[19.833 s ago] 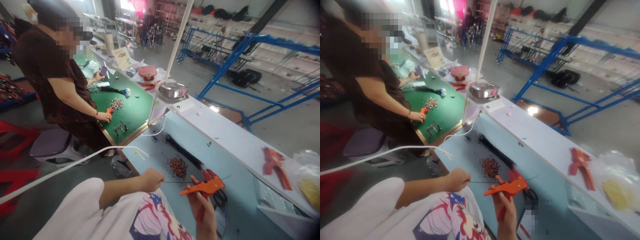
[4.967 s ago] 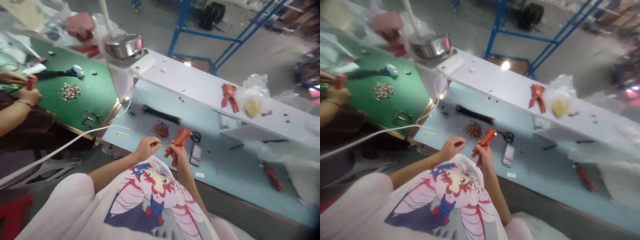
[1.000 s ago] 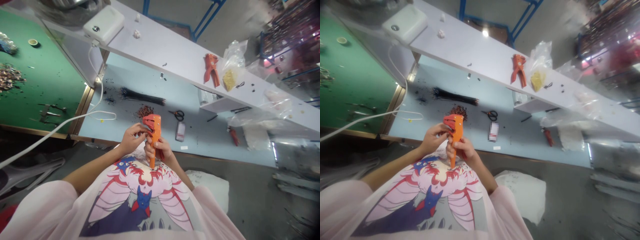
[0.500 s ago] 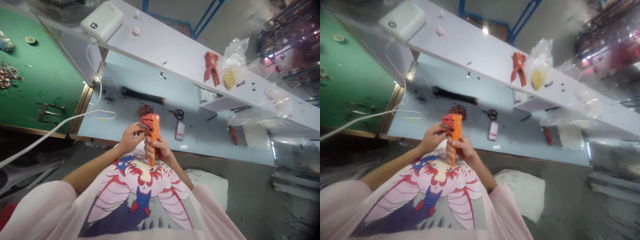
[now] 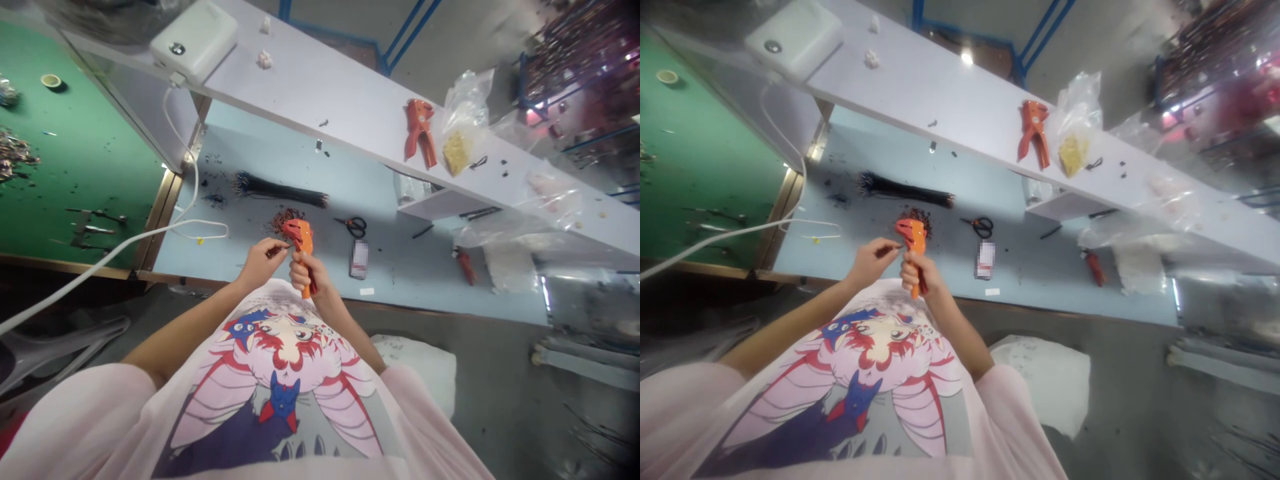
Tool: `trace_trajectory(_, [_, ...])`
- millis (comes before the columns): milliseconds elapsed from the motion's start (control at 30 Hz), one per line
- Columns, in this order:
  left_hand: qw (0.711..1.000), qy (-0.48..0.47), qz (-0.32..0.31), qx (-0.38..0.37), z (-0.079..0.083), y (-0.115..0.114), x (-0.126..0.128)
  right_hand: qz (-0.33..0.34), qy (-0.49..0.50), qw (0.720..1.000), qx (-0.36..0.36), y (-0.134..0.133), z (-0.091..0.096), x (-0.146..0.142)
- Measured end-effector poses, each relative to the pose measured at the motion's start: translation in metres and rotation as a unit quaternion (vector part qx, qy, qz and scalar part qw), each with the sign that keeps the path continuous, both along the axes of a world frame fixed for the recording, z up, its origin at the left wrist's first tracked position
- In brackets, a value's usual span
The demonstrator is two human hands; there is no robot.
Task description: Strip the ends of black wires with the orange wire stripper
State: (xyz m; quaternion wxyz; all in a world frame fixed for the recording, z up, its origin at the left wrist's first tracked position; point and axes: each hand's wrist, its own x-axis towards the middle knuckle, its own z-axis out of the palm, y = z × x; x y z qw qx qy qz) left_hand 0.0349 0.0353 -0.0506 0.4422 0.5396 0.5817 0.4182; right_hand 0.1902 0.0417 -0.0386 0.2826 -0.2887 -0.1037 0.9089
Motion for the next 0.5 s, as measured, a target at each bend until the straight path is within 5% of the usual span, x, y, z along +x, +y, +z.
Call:
trace_trajectory(233, [0.994,0.067,0.073,-0.054,-0.057,0.030,-0.028,-0.064,-0.021,0.996,-0.066,0.018,-0.041,0.018])
trace_trajectory(367, [0.987,0.125,0.079,-0.057,-0.057,0.047,-0.052,-0.065,-0.061,0.995,-0.045,0.007,-0.046,0.031])
trace_trajectory(500, [0.938,0.317,-0.052,-0.133,-0.048,0.059,-0.064,-0.070,-0.146,0.984,-0.067,0.003,-0.056,0.036])
